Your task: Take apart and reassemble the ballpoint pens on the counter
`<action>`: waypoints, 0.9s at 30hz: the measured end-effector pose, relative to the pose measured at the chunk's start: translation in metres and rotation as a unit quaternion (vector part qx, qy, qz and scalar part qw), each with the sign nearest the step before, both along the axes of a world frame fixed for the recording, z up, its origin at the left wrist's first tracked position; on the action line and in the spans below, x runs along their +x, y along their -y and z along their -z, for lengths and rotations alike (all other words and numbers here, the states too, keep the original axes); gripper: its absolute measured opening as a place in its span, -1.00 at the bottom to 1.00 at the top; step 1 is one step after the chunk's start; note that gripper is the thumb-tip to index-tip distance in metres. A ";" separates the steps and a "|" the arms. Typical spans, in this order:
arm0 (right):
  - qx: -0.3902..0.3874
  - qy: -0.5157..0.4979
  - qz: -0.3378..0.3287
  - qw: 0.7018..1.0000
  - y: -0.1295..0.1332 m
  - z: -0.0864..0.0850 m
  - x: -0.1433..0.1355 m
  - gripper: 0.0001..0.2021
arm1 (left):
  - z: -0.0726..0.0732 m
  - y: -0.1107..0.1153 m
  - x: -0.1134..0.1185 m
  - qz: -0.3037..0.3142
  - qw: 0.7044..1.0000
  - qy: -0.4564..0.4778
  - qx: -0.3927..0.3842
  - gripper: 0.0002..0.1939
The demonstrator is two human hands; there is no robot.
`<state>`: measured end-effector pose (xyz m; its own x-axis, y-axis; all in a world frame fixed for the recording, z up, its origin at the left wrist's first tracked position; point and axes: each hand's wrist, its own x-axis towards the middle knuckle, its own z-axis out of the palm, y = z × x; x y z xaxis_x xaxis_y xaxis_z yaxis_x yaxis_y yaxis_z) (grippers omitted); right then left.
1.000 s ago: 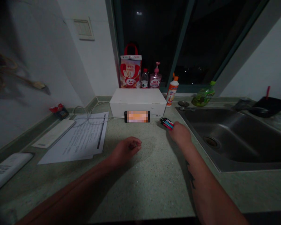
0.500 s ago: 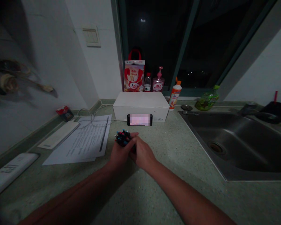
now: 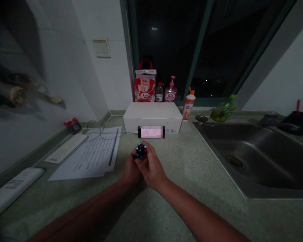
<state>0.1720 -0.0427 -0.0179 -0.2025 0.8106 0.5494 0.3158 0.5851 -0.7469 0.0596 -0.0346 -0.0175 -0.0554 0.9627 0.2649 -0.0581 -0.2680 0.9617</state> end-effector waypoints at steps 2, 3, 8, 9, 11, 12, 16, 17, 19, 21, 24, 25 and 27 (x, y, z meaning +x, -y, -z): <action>0.010 0.016 0.011 1.000 0.001 -0.002 -0.002 -0.37 | 0.002 -0.001 0.000 -0.013 1.000 -0.005 0.002 -0.80; 0.015 0.024 0.008 1.000 0.000 -0.003 -0.002 -0.38 | 0.003 -0.002 0.000 -0.014 1.000 -0.002 0.002 -0.81; 0.065 0.058 -0.004 0.996 -0.016 0.002 0.015 -0.55 | -0.003 -0.007 -0.001 -0.059 0.998 0.004 -0.025 -0.79; 0.072 0.071 0.032 0.994 -0.022 0.003 0.020 -0.56 | -0.005 -0.007 -0.002 -0.074 0.997 -0.001 -0.035 -0.78; 0.079 0.136 0.086 0.984 -0.036 0.007 0.031 -0.54 | -0.008 -0.006 -0.003 -0.089 0.995 -0.010 -0.049 -0.76; 0.078 0.175 0.103 0.976 -0.042 0.009 0.035 -0.53 | -0.009 -0.005 -0.003 -0.088 0.995 -0.013 -0.051 -0.75; 0.097 0.312 0.105 0.939 -0.061 0.014 0.042 -0.48 | -0.006 -0.002 -0.001 -0.067 0.997 -0.035 -0.032 -0.77; 0.098 0.343 0.101 0.929 -0.064 0.015 0.042 -0.46 | -0.005 -0.002 0.000 -0.062 0.997 -0.045 -0.028 -0.80; 0.091 0.392 0.100 0.910 -0.067 0.016 0.041 -0.41 | -0.005 -0.001 0.001 -0.057 0.996 -0.060 -0.029 -0.83; 0.078 0.421 0.108 0.897 -0.069 0.016 0.039 -0.37 | -0.005 -0.001 0.002 -0.056 0.996 -0.058 -0.027 -0.85; 0.068 0.439 0.115 0.888 -0.071 0.018 0.038 -0.34 | -0.005 -0.001 0.001 -0.053 0.997 -0.052 -0.021 -0.85; 0.064 0.442 0.117 0.887 -0.071 0.018 0.038 -0.34 | -0.005 -0.001 0.001 -0.050 0.997 -0.053 -0.020 -0.85; 0.054 0.446 0.120 0.885 -0.072 0.019 0.038 -0.33 | -0.005 -0.002 0.001 -0.044 0.997 -0.059 -0.018 -0.85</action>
